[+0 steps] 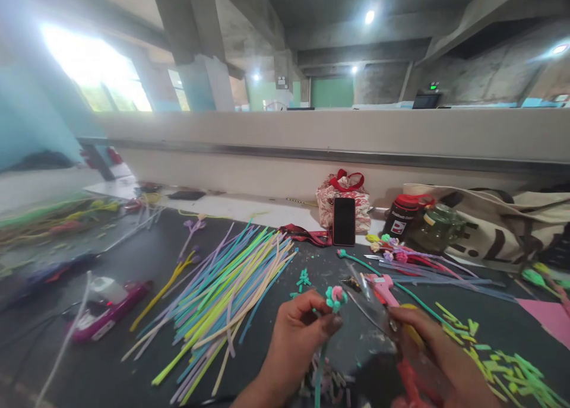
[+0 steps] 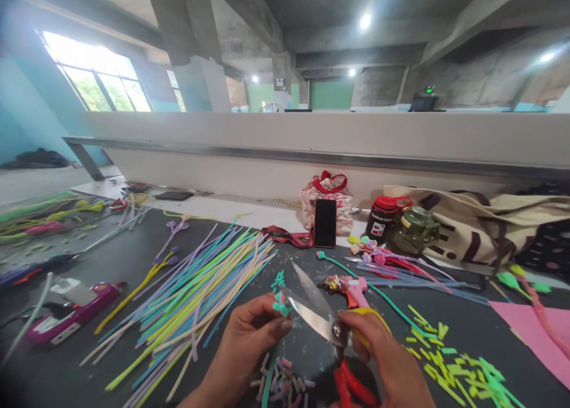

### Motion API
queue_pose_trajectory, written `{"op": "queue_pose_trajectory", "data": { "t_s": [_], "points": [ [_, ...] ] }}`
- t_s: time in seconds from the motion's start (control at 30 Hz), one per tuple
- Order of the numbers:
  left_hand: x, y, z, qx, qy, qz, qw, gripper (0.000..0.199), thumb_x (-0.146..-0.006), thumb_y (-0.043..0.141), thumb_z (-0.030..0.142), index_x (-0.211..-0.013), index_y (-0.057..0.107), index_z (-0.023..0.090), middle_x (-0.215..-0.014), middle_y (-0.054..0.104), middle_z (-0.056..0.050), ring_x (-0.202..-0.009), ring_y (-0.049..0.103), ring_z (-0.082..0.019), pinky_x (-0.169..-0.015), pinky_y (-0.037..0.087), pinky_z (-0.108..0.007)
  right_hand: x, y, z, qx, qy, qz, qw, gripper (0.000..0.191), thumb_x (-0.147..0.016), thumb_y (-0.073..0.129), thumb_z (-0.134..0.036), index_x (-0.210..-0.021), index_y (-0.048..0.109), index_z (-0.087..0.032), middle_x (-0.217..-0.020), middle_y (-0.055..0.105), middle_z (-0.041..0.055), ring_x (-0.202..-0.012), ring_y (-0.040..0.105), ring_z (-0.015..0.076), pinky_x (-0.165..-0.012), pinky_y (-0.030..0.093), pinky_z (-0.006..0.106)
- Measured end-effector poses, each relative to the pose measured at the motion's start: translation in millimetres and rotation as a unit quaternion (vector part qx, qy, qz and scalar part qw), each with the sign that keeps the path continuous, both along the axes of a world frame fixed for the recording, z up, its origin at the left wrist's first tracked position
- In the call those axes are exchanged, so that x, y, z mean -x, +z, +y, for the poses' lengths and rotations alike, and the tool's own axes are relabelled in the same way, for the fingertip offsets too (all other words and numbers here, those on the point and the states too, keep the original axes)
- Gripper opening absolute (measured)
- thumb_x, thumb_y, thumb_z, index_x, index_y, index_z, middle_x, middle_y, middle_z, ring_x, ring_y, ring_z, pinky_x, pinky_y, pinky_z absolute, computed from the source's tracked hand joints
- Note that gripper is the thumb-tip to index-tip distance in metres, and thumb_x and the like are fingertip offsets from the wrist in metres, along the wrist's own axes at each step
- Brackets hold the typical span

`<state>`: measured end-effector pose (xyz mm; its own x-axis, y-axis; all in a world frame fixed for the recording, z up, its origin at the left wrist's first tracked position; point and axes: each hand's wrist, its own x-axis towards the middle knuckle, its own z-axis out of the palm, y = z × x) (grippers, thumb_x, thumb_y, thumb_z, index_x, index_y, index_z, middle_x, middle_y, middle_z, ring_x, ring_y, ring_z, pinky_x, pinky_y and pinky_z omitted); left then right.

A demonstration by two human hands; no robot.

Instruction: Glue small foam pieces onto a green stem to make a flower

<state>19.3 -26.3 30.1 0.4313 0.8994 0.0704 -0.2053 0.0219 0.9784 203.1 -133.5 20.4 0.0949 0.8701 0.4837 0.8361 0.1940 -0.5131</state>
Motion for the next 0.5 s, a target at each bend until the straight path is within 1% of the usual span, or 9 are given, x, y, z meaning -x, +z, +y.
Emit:
{"op": "queue_pose_trajectory", "data": {
  "t_s": [0.07,0.1,0.17,0.23,0.33,0.43,0.5],
  "points": [
    [-0.7,-3.2,-0.9,0.070,-0.009,-0.021,0.997,0.018,-0.059,0.070,0.027,-0.059,0.059,0.014,-0.056,0.050,0.002,-0.054,0.043,-0.009,-0.056,0.035,-0.020,5.9,2.0,7.4,0.009,0.010,-0.004,1.000,0.064,-0.057,0.065,-0.020,-0.115,0.039,-0.029,-0.102,0.057,0.0038,-0.069,0.063,0.0180,-0.059,0.053,0.026],
    [-1.1,-5.0,-0.5,0.091,-0.010,-0.027,0.995,0.019,-0.058,0.071,0.028,-0.060,0.059,0.014,-0.055,0.051,0.002,-0.055,0.044,-0.009,-0.056,0.035,-0.021,7.8,2.4,10.2,0.011,0.013,-0.010,1.000,0.064,-0.057,0.065,-0.019,-0.114,0.039,-0.029,-0.099,0.057,0.0036,-0.069,0.062,0.0174,-0.058,0.052,0.026],
    [-1.8,-8.3,1.7,0.111,-0.015,-0.029,0.993,0.022,-0.055,0.073,0.030,-0.060,0.060,0.014,-0.055,0.052,0.001,-0.056,0.046,-0.010,-0.057,0.036,-0.021,10.2,2.6,14.2,0.007,0.017,-0.028,0.999,0.063,-0.057,0.065,-0.019,-0.112,0.038,-0.028,-0.094,0.056,0.0027,-0.070,0.061,0.0173,-0.057,0.052,0.026],
    [-2.5,-11.1,4.6,0.106,-0.013,-0.019,0.994,0.024,-0.052,0.075,0.032,-0.058,0.060,0.014,-0.055,0.053,0.001,-0.057,0.047,-0.011,-0.057,0.037,-0.021,11.4,3.0,16.5,-0.008,0.015,-0.053,0.998,0.063,-0.057,0.065,-0.019,-0.112,0.038,-0.028,-0.091,0.056,0.0021,-0.068,0.062,0.0170,-0.056,0.052,0.026],
    [-3.6,-14.6,7.6,0.075,0.016,0.003,0.997,0.026,-0.049,0.076,0.034,-0.054,0.060,0.014,-0.057,0.056,-0.001,-0.058,0.048,-0.012,-0.056,0.038,-0.022,11.3,3.3,18.8,-0.035,0.007,-0.091,0.995,0.062,-0.056,0.064,-0.019,-0.112,0.038,-0.027,-0.089,0.057,0.0020,-0.064,0.061,0.0161,-0.052,0.051,0.025],
    [-4.5,-18.1,7.7,0.057,0.033,0.015,0.998,0.029,-0.047,0.075,0.038,-0.055,0.062,0.014,-0.060,0.059,-0.003,-0.056,0.049,-0.012,-0.054,0.038,-0.022,10.9,3.1,20.5,-0.047,0.003,-0.108,0.993,0.060,-0.057,0.061,-0.018,-0.112,0.039,-0.026,-0.089,0.058,0.0027,-0.068,0.062,0.0167,-0.053,0.051,0.025],
    [-5.0,-20.3,6.6,0.057,0.037,0.016,0.998,0.030,-0.047,0.075,0.040,-0.056,0.063,0.014,-0.058,0.059,-0.003,-0.055,0.049,-0.012,-0.052,0.038,-0.022,11.3,3.4,21.0,-0.047,0.005,-0.111,0.993,0.058,-0.058,0.060,-0.017,-0.112,0.039,-0.026,-0.088,0.058,0.0029,-0.070,0.062,0.0171,-0.056,0.051,0.026]
  ]
}}
